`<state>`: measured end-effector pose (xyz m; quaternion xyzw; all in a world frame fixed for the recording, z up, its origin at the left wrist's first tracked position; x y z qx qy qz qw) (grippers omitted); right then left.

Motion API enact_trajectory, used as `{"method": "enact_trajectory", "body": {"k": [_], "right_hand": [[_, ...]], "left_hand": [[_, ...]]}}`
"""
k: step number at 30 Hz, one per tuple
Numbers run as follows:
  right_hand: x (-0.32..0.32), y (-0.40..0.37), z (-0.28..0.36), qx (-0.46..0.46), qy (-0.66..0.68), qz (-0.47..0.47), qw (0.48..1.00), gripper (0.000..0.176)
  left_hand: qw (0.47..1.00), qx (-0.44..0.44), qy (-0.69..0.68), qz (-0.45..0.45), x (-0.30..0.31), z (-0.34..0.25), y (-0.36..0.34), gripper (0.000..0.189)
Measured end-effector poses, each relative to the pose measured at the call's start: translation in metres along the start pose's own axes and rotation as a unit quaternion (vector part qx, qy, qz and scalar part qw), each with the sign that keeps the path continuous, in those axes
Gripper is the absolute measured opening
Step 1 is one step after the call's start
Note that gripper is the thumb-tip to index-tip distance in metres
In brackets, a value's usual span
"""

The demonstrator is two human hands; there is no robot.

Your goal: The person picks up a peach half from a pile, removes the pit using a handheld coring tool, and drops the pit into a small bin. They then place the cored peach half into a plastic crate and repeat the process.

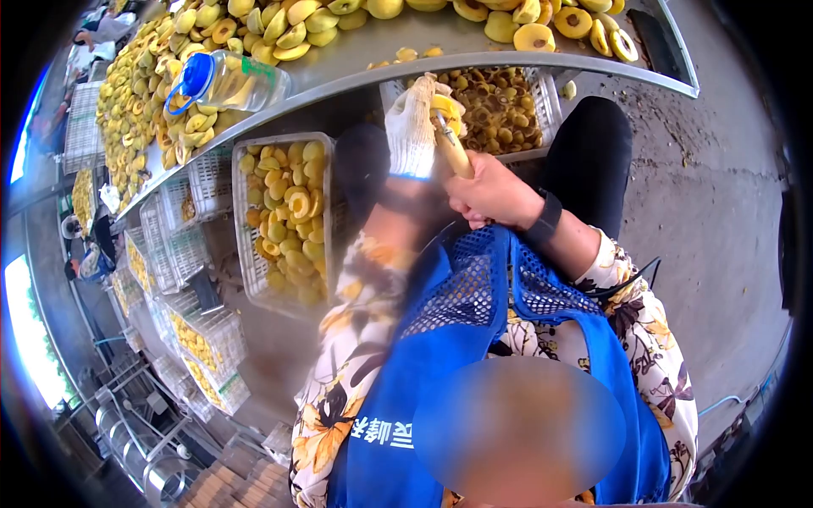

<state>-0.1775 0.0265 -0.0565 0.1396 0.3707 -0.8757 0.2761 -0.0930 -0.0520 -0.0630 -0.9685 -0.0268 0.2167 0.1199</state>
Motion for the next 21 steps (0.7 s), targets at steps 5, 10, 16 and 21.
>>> {"method": "enact_trajectory", "body": {"k": [5, 10, 16, 21], "right_hand": [[0.007, 0.008, -0.013, -0.002, -0.024, 0.006, 1.0, 0.006], [0.002, 0.009, -0.011, 0.034, -0.084, 0.011, 0.996, 0.005], [-0.014, 0.011, -0.013, -0.041, 0.089, 0.159, 0.982, 0.011], [-0.05, -0.007, -0.006, -0.015, 0.08, 0.351, 0.933, 0.014]], "left_hand": [[0.994, 0.102, -0.037, 0.011, 0.0, 0.018, 0.0, 0.031], [0.996, 0.093, -0.005, -0.01, 0.013, 0.024, -0.002, 0.032], [0.972, 0.148, -0.167, -0.074, 0.021, 0.009, -0.015, 0.04], [0.96, 0.096, -0.255, -0.056, 0.084, -0.001, -0.015, 0.047]]}}
Point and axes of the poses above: each hand's wrist, its own y-axis towards the middle knuckle, its own x-axis out of the back of the hand, z = x × y, the point moved 8 cm from there along y, towards the middle knuckle, and after that the axes turned 1 degree about x, right-handed, at the moved point
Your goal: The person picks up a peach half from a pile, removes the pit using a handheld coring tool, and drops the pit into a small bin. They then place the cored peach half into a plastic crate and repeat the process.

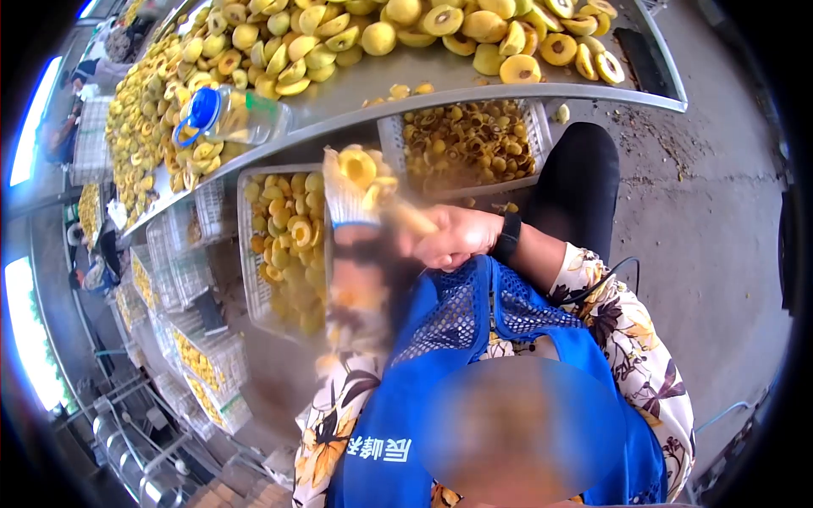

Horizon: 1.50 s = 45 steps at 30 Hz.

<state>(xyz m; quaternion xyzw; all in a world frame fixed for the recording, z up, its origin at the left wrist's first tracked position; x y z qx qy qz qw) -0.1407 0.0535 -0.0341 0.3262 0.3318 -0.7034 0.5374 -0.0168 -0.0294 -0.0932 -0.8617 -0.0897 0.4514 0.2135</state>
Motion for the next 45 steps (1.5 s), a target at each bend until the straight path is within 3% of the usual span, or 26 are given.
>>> {"method": "enact_trajectory", "body": {"k": [2, 4, 6, 7, 8, 9, 10, 11, 12, 14, 16, 19, 22, 23, 27, 28, 30, 32, 34, 36, 38, 39, 41, 42, 44, 45], "right_hand": [[-0.004, 0.008, -0.003, 0.015, -0.006, 0.006, 1.0, 0.015], [0.009, 0.005, 0.001, 0.042, 0.049, -0.007, 0.998, 0.018], [0.034, -0.007, 0.02, 0.108, 0.161, -0.111, 0.975, 0.015], [0.051, -0.013, 0.025, 0.11, 0.15, -0.169, 0.968, 0.013], [0.067, -0.021, 0.03, 0.116, 0.138, -0.23, 0.956, 0.012], [0.09, -0.031, 0.025, 0.062, -0.003, -0.337, 0.94, 0.011], [0.115, -0.045, 0.019, 0.007, -0.139, -0.437, 0.888, 0.011], [0.128, -0.052, 0.013, 0.018, -0.153, -0.463, 0.873, 0.013], [0.128, -0.054, 0.011, 0.026, -0.135, -0.464, 0.875, 0.013], [0.115, -0.049, 0.015, 0.026, -0.157, -0.438, 0.885, 0.012], [0.108, -0.043, 0.022, 0.046, -0.189, -0.435, 0.879, 0.011], [0.106, -0.051, 0.032, 0.099, -0.22, -0.432, 0.869, 0.011], [0.092, -0.071, 0.047, 0.119, -0.198, -0.448, 0.864, 0.011], [0.091, -0.076, 0.046, 0.126, -0.185, -0.455, 0.862, 0.011], [0.089, -0.097, 0.057, 0.184, -0.226, -0.478, 0.829, 0.009], [0.084, -0.102, 0.062, 0.203, -0.249, -0.482, 0.815, 0.009], [0.083, -0.109, 0.078, 0.267, -0.238, -0.481, 0.801, 0.019], [0.092, -0.114, 0.091, 0.279, -0.238, -0.515, 0.775, 0.031], [0.089, -0.106, 0.107, 0.299, -0.237, -0.505, 0.774, 0.039], [0.095, -0.095, 0.11, 0.258, -0.348, -0.523, 0.734, 0.043], [0.089, -0.082, 0.113, 0.21, -0.471, -0.507, 0.691, 0.045], [0.087, -0.079, 0.109, 0.174, -0.469, -0.487, 0.716, 0.044], [0.095, -0.077, 0.096, 0.159, -0.359, -0.444, 0.805, 0.042], [0.096, -0.075, 0.088, 0.15, -0.3, -0.421, 0.843, 0.042], [0.086, -0.071, 0.089, 0.178, -0.331, -0.414, 0.829, 0.038], [0.089, -0.064, 0.084, 0.194, -0.398, -0.413, 0.796, 0.035]], "left_hand": [[0.98, -0.048, 0.12, -0.149, 0.008, -0.026, -0.015, 0.046], [0.962, -0.155, 0.112, -0.195, 0.001, -0.042, -0.027, 0.045], [0.957, -0.153, 0.154, -0.19, 0.019, -0.065, -0.038, 0.038], [0.917, -0.218, 0.247, -0.225, 0.03, -0.086, -0.05, 0.038], [0.836, -0.259, 0.398, -0.273, 0.038, -0.106, -0.062, 0.038], [0.722, -0.286, 0.531, -0.339, 0.044, -0.124, -0.074, 0.038], [0.532, -0.283, 0.691, -0.4, 0.047, -0.141, -0.079, 0.037], [0.443, -0.294, 0.75, -0.393, 0.054, -0.147, -0.075, 0.037], [0.451, -0.326, 0.739, -0.379, 0.046, -0.151, -0.071, 0.035], [0.428, -0.41, 0.755, -0.28, -0.033, -0.14, -0.054, 0.034], [0.472, -0.406, 0.759, -0.19, -0.084, -0.122, -0.01, 0.036], [0.403, -0.423, 0.81, -0.053, -0.178, -0.07, 0.053, 0.041], [0.364, -0.268, 0.892, 0.012, -0.219, -0.011, 0.129, 0.05], [0.368, -0.215, 0.904, 0.039, -0.213, 0.004, 0.154, 0.05], [0.405, -0.213, 0.889, -0.01, -0.217, 0.01, 0.17, 0.038], [0.481, -0.214, 0.85, 0.016, -0.211, 0.005, 0.168, 0.04], [0.562, -0.181, 0.805, 0.055, -0.206, 0.001, 0.14, 0.045], [0.5, -0.333, 0.794, 0.094, -0.209, -0.003, 0.085, 0.047], [0.505, -0.334, 0.791, 0.085, -0.198, 0.01, 0.034, 0.045], [0.485, -0.346, 0.799, 0.077, -0.181, 0.028, -0.006, 0.049], [0.515, -0.334, 0.784, 0.095, -0.159, 0.046, -0.019, 0.059], [0.518, -0.334, 0.775, 0.138, -0.154, 0.049, -0.027, 0.055], [0.821, -0.118, 0.544, 0.129, -0.118, 0.041, -0.024, 0.054], [0.916, 0.001, 0.384, 0.115, -0.102, 0.046, -0.025, 0.055], [0.947, 0.093, 0.292, 0.093, -0.086, 0.054, -0.022, 0.049], [0.952, 0.119, 0.276, 0.064, -0.081, 0.063, -0.023, 0.045]]}}
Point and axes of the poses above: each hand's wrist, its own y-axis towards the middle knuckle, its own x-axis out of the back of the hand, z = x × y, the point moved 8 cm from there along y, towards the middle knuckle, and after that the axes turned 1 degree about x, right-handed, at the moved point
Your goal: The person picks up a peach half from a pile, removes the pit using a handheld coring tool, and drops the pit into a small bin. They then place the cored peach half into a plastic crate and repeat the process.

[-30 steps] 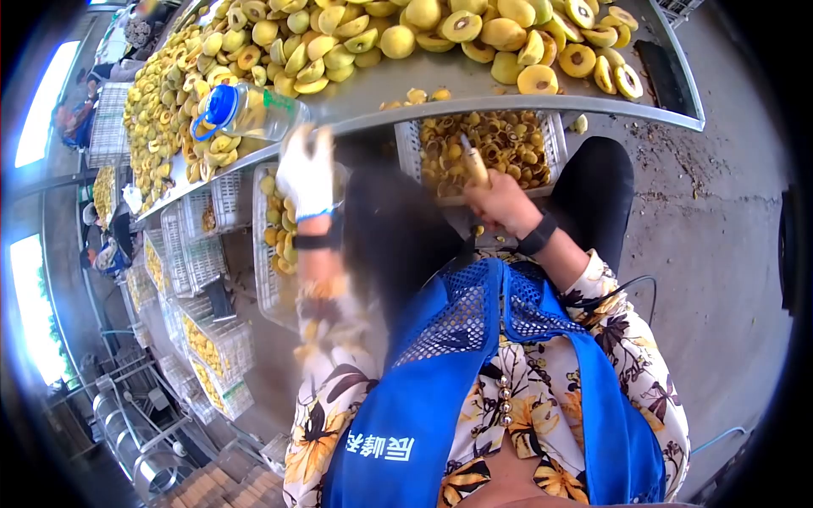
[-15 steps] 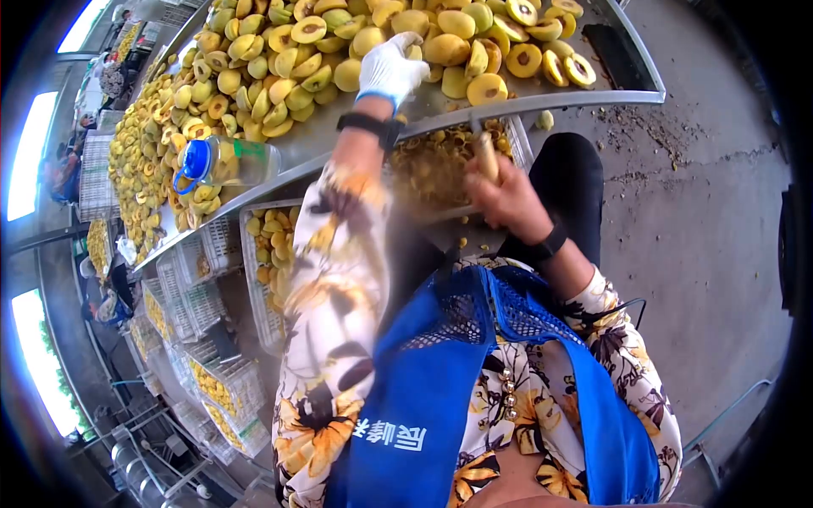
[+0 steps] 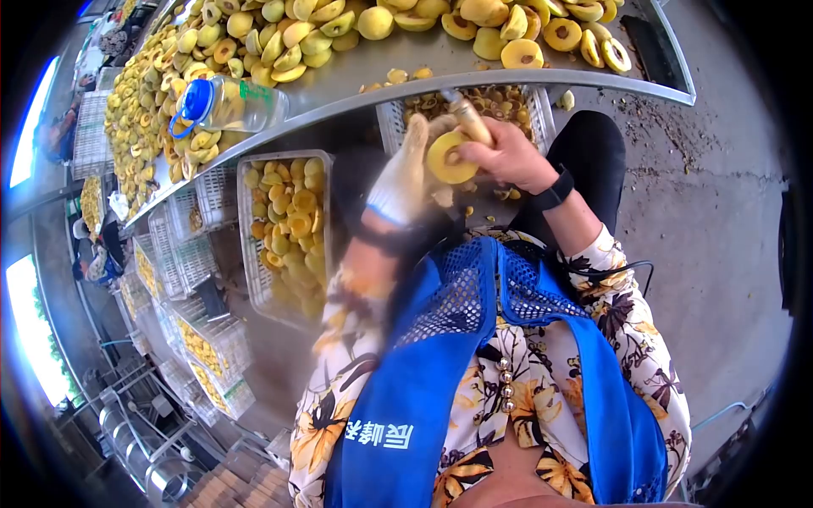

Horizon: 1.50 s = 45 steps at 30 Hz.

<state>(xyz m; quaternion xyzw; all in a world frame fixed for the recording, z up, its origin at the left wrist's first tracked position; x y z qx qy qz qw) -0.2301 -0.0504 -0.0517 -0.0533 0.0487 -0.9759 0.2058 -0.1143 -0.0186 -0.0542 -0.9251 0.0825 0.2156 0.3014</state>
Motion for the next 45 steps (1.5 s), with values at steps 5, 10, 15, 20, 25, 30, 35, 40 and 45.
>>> {"method": "enact_trajectory", "body": {"k": [5, 10, 15, 20, 25, 30, 35, 40, 45], "right_hand": [[0.01, -0.003, 0.008, -0.014, -0.272, -0.1, 0.957, 0.03], [-0.015, -0.023, 0.01, 0.034, -0.342, -0.029, 0.939, 0.026], [-0.026, -0.028, -0.005, 0.0, -0.285, -0.027, 0.958, 0.022], [-0.036, -0.035, 0.0, -0.034, -0.299, -0.01, 0.954, 0.017], [-0.046, -0.036, -0.014, -0.07, -0.261, 0.025, 0.962, 0.019], [-0.048, -0.035, -0.003, -0.061, -0.206, 0.054, 0.975, 0.023], [-0.051, -0.03, -0.005, -0.025, -0.192, 0.015, 0.981, 0.02], [-0.072, -0.045, -0.016, -0.236, 0.137, 0.115, 0.955, 0.012], [-0.076, -0.049, -0.023, -0.259, 0.213, 0.121, 0.934, 0.01]], "left_hand": [[0.987, -0.048, -0.121, -0.097, 0.009, 0.011, 0.014, 0.042], [0.964, -0.152, -0.093, -0.198, 0.041, 0.003, 0.018, 0.03], [0.951, -0.21, -0.095, -0.205, 0.027, -0.007, 0.012, 0.023], [0.937, -0.264, -0.053, -0.221, 0.025, -0.013, 0.008, 0.023], [0.959, -0.208, 0.026, -0.19, 0.023, -0.017, 0.007, 0.022], [0.982, -0.127, 0.092, -0.103, 0.037, -0.014, 0.031, 0.02], [0.967, -0.201, -0.099, -0.124, 0.029, -0.012, 0.012, 0.025], [0.967, -0.086, -0.231, -0.057, 0.029, 0.009, 0.019, 0.029], [0.978, -0.126, -0.136, -0.097, 0.031, 0.005, 0.022, 0.027]]}}
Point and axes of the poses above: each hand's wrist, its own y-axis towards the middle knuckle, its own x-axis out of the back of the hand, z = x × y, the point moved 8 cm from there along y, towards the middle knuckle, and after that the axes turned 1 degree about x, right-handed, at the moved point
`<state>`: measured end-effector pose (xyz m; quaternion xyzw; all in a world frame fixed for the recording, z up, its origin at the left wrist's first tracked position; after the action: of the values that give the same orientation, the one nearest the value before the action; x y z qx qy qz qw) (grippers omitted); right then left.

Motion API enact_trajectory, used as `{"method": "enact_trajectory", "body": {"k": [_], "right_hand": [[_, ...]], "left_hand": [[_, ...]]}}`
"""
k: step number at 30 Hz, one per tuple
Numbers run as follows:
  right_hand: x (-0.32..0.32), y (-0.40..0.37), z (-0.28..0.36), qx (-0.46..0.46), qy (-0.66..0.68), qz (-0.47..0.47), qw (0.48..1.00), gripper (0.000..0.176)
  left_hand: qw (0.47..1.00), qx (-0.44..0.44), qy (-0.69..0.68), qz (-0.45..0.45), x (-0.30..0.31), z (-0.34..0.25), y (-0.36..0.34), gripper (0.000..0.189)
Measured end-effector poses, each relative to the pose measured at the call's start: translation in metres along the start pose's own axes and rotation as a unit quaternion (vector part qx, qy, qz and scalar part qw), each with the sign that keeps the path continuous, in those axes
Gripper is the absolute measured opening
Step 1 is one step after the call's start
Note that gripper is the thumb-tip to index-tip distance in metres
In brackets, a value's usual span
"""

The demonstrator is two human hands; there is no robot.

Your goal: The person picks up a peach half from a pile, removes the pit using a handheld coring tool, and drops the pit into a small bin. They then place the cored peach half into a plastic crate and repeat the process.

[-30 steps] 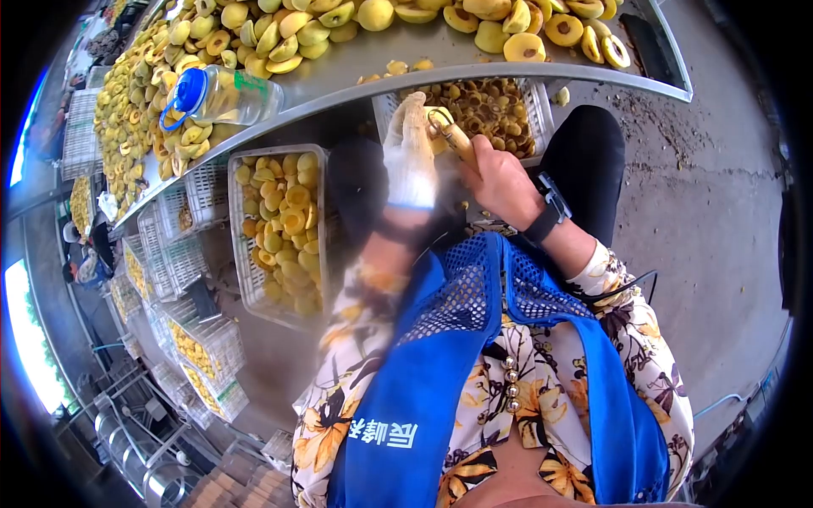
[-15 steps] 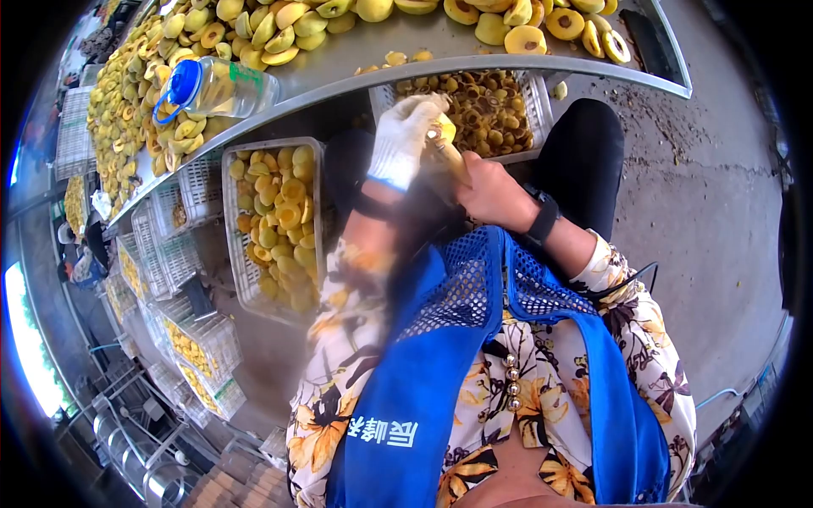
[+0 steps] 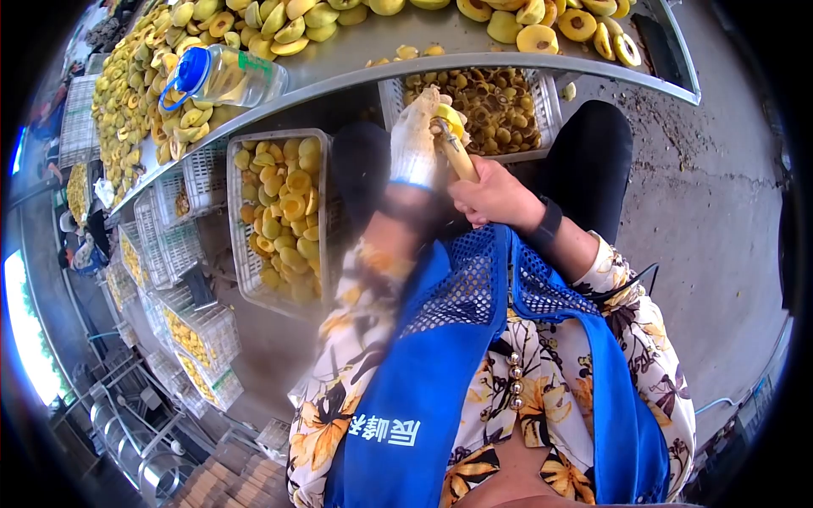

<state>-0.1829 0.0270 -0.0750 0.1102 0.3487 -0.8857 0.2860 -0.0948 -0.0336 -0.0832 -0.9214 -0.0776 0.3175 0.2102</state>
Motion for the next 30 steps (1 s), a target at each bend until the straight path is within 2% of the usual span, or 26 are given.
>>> {"method": "enact_trajectory", "body": {"k": [4, 7, 10, 11, 14, 15, 16, 17, 18, 19, 20, 21, 22, 23, 24, 26, 27, 28, 29, 30], "right_hand": [[0.0, 0.001, -0.007, -0.009, -0.006, 0.012, 1.0, 0.009], [0.001, 0.005, -0.011, -0.017, -0.019, 0.028, 0.999, 0.009], [-0.003, 0.005, -0.012, -0.031, -0.01, 0.043, 0.999, 0.007], [-0.005, 0.006, -0.011, -0.039, 0.013, 0.054, 0.998, 0.007], [-0.017, 0.008, -0.01, -0.05, 0.121, 0.134, 0.982, 0.009], [-0.023, 0.007, -0.007, -0.051, 0.162, 0.169, 0.971, 0.01], [-0.027, 0.004, 0.0, -0.028, 0.169, 0.189, 0.967, 0.01], [-0.033, -0.002, 0.007, -0.007, 0.175, 0.211, 0.962, 0.011], [-0.035, -0.006, 0.014, 0.014, 0.181, 0.231, 0.956, 0.011], [-0.031, -0.003, 0.011, 0.0, 0.196, 0.229, 0.953, 0.009], [-0.02, 0.002, 0.008, -0.004, 0.176, 0.173, 0.969, 0.009], [-0.009, 0.007, 0.004, -0.009, 0.156, 0.118, 0.981, 0.008], [0.002, 0.012, 0.002, -0.014, 0.136, 0.064, 0.989, 0.008], [0.018, 0.015, -0.001, -0.019, 0.041, -0.005, 0.999, 0.012], [0.025, 0.017, 0.001, -0.016, -0.007, -0.033, 0.999, 0.013], [0.038, 0.018, 0.004, -0.016, -0.102, -0.089, 0.991, 0.016], [0.04, 0.023, -0.001, 0.002, -0.103, -0.079, 0.992, 0.019], [0.037, 0.022, 0.003, 0.025, -0.121, -0.08, 0.989, 0.02], [0.033, 0.019, 0.009, 0.051, -0.139, -0.083, 0.985, 0.02], [0.031, 0.015, 0.016, 0.078, -0.158, -0.087, 0.981, 0.021]], "left_hand": [[0.998, -0.043, 0.052, 0.013, 0.002, 0.001, 0.007, 0.025], [0.999, 0.037, 0.026, 0.027, -0.002, 0.013, 0.006, 0.024], [0.989, 0.133, -0.067, 0.028, -0.002, 0.024, 0.004, 0.028], [0.99, 0.131, -0.036, 0.028, -0.001, 0.024, 0.004, 0.034], [0.994, 0.089, -0.056, -0.028, 0.003, 0.005, 0.0, 0.036], [0.992, 0.099, -0.057, -0.049, 0.003, -0.002, -0.005, 0.037], [0.995, 0.046, -0.079, -0.041, 0.03, -0.006, 0.008, 0.041], [0.99, -0.03, -0.05, -0.125, 0.048, -0.028, 0.007, 0.041], [0.972, -0.009, -0.216, -0.095, 0.087, -0.034, 0.023, 0.041], [0.948, 0.006, -0.234, -0.217, 0.09, -0.057, -0.004, 0.04], [0.97, -0.021, -0.207, -0.129, 0.135, -0.073, 0.001, 0.038], [0.986, -0.08, -0.139, -0.054, 0.14, -0.096, -0.016, 0.032], [0.956, -0.205, 0.044, -0.203, 0.152, -0.12, -0.041, 0.032], [0.883, -0.205, 0.226, -0.357, 0.167, -0.141, -0.062, 0.032], [0.836, -0.221, 0.337, -0.372, 0.159, -0.159, -0.065, 0.031], [0.705, -0.241, 0.541, -0.39, 0.14, -0.186, -0.071, 0.031], [0.652, -0.31, 0.605, -0.335, 0.135, -0.194, -0.047, 0.036], [0.768, -0.231, 0.501, -0.326, 0.099, -0.186, -0.035, 0.04], [0.753, -0.273, 0.544, -0.248, 0.088, -0.187, 0.002, 0.042], [0.669, -0.298, 0.648, -0.208, 0.038, -0.191, 0.021, 0.045]]}}
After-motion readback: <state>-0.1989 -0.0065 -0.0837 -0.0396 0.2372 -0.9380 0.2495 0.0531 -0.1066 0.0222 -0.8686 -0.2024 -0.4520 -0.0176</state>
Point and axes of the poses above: each hand's wrist, its own y-axis towards the middle knuckle, its own x-axis out of the back of the hand, z = x × y, the point moved 8 cm from there along y, towards the middle knuckle, and after that the axes turned 1 degree about x, right-handed, at the moved point
